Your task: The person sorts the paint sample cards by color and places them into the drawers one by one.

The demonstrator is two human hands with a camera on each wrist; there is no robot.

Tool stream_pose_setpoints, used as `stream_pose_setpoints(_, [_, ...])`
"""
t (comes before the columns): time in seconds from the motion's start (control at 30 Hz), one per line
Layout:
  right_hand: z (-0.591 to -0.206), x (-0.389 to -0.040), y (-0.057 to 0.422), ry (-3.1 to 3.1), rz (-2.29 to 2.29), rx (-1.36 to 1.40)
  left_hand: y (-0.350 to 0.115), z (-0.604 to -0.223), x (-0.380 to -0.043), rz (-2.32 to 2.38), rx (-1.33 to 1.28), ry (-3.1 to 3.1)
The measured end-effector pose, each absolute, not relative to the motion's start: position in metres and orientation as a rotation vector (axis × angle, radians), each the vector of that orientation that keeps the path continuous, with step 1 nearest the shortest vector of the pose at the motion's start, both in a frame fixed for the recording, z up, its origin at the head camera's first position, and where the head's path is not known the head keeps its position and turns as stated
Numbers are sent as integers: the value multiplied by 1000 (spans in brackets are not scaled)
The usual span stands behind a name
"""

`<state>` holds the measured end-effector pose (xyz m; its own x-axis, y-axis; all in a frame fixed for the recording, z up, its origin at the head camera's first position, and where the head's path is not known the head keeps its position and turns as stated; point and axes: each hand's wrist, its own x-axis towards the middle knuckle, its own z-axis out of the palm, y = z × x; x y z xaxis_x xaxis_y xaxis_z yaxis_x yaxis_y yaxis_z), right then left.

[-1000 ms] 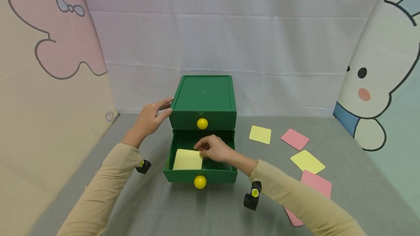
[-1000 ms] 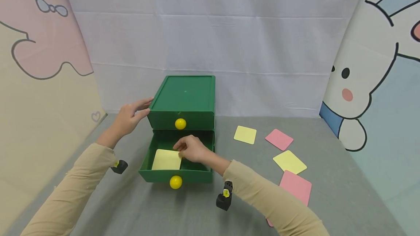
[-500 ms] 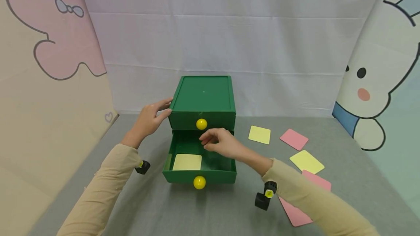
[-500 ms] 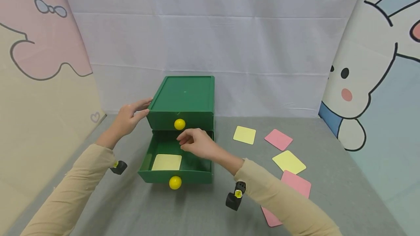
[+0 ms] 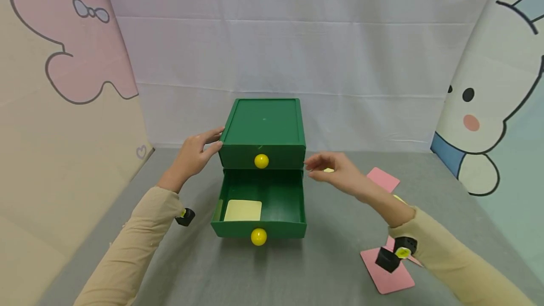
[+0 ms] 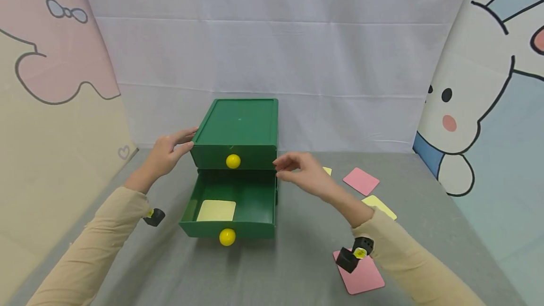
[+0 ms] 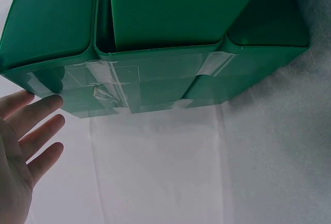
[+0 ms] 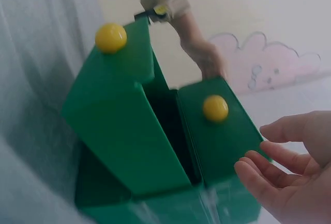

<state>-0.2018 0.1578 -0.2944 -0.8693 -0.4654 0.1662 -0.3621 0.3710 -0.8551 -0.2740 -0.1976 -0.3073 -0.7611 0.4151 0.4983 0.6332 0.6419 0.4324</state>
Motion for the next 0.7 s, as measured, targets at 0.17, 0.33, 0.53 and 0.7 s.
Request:
stream_pose_setpoints(0.17, [-309, -208, 204, 2597, -1516, -564, -199, -308, -274, -858, -824, -2515])
stream_pose_setpoints(0.33, [-337, -209, 253, 2710, -1396, -348, -199, -308, -274, -855, -826, -2516])
stream_pose_setpoints(0.53, [-369, -206, 303, 2809, -1205, -156, -198, -308, -274, -856, -837, -2506])
stream_pose_setpoints(0.7, [-391, -200, 329, 2854, -1054, -78, -198, -307, -274, -850, -838, -2501])
